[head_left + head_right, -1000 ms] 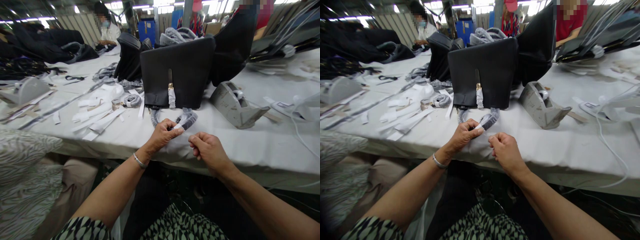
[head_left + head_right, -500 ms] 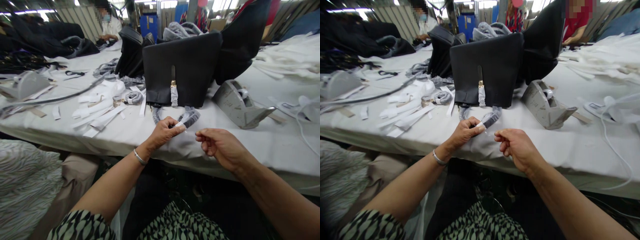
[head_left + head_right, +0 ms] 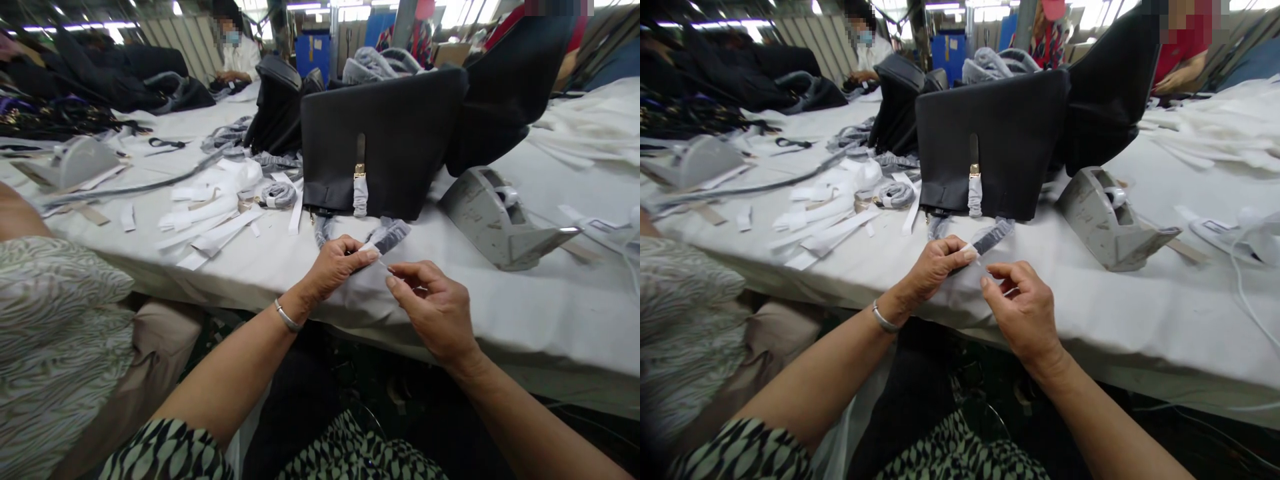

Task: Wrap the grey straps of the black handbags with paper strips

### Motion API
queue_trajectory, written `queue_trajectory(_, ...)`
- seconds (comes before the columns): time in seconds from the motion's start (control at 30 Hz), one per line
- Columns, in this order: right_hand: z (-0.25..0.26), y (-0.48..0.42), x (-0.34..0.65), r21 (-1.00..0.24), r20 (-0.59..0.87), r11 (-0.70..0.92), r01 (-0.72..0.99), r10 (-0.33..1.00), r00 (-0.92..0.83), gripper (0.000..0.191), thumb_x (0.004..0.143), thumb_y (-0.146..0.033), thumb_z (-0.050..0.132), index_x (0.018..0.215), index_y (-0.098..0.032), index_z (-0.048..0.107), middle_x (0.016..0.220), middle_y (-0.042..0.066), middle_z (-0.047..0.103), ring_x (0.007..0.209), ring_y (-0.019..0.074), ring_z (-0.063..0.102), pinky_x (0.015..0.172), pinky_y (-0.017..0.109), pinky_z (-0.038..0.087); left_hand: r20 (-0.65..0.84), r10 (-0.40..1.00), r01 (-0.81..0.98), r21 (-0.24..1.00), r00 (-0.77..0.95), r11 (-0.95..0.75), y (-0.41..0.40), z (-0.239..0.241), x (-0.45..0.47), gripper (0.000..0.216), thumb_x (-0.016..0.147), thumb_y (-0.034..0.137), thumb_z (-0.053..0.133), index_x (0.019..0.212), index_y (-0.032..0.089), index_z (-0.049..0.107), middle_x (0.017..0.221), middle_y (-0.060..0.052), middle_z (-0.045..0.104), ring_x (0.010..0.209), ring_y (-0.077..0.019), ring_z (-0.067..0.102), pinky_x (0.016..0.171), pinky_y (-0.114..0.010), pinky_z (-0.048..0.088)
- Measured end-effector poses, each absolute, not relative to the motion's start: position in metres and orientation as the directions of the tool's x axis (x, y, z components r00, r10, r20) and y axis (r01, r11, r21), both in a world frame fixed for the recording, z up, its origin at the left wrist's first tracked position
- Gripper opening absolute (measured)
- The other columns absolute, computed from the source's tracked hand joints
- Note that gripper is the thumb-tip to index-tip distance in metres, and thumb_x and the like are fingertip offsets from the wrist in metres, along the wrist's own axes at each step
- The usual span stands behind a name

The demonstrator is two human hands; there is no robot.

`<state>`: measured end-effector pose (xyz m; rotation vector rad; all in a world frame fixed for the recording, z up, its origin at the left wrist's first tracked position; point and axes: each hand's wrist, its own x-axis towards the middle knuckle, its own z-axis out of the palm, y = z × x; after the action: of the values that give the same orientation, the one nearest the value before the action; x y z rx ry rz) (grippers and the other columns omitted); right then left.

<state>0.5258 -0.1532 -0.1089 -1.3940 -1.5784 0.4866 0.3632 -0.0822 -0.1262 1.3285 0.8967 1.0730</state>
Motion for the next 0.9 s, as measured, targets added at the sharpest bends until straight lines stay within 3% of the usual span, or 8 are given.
queue_trajectory(0.23,-0.1106,-0.149,0.5238,-0.695,0.489,0.335,0.636,0.869,0.078,0.012,0.083,-0.025,0.062,0.08,-0.017,0.07,0.073,0.001,0.063,0.061,0.0108,0.055,0.059,0.025,0.044,0.075,0.956,-0.068,0.996,0.284,-0.058,-0.082,-0.1283,0.3632,0.032,0.071,0.042,0.074,0.072,0.012,0.062,0.069,0.003,0.05,0.063,-0.0073,0.042,0.061,-0.021,0.034)
queue_trajectory(0.43,-0.1071,-0.1472,0.5247,-0.856,0.264,0.156,0.493,0.952,0.157,0.016,0.079,-0.031,0.066,0.071,-0.017,0.071,0.064,0.0,0.062,0.053,0.0108,0.054,0.05,0.023,0.042,0.112,0.954,-0.021,0.994,0.278,-0.11,-0.0806,-0.1302,0.3632,0.029,0.073,0.041,0.073,0.075,0.013,0.068,0.08,0.0,0.055,0.073,-0.009,0.048,0.07,-0.022,0.038)
queue_trajectory(0.53,-0.1078,-0.1485,0.5255,-0.894,0.201,0.094,0.438,0.958,0.204,0.017,0.079,-0.034,0.066,0.078,-0.017,0.072,0.066,0.001,0.064,0.05,0.0106,0.053,0.046,0.023,0.043,0.125,0.954,-0.02,0.992,0.274,-0.125,-0.0804,-0.13,0.3631,0.029,0.073,0.041,0.073,0.076,0.013,0.068,0.08,0.0,0.055,0.074,-0.0093,0.049,0.072,-0.023,0.038)
queue_trajectory(0.7,-0.11,-0.1543,0.5232,-0.797,0.365,0.206,0.567,0.913,0.183,0.022,0.076,-0.033,0.068,0.092,-0.018,0.071,0.082,0.003,0.067,0.055,0.0109,0.056,0.055,0.026,0.048,0.127,0.954,-0.008,0.992,0.271,-0.13,-0.0808,-0.1288,0.3629,0.031,0.072,0.043,0.074,0.075,0.013,0.067,0.08,0.0,0.056,0.076,-0.0108,0.05,0.073,-0.023,0.039)
queue_trajectory(0.9,-0.108,-0.1537,0.521,-0.728,0.444,0.262,0.633,0.884,0.144,0.016,0.081,-0.032,0.065,0.078,-0.018,0.071,0.072,0.001,0.064,0.053,0.0105,0.056,0.054,0.025,0.046,0.124,0.952,0.003,0.992,0.279,-0.13,-0.081,-0.1282,0.3628,0.032,0.071,0.043,0.074,0.074,0.013,0.066,0.079,0.0,0.055,0.077,-0.0111,0.05,0.074,-0.024,0.039)
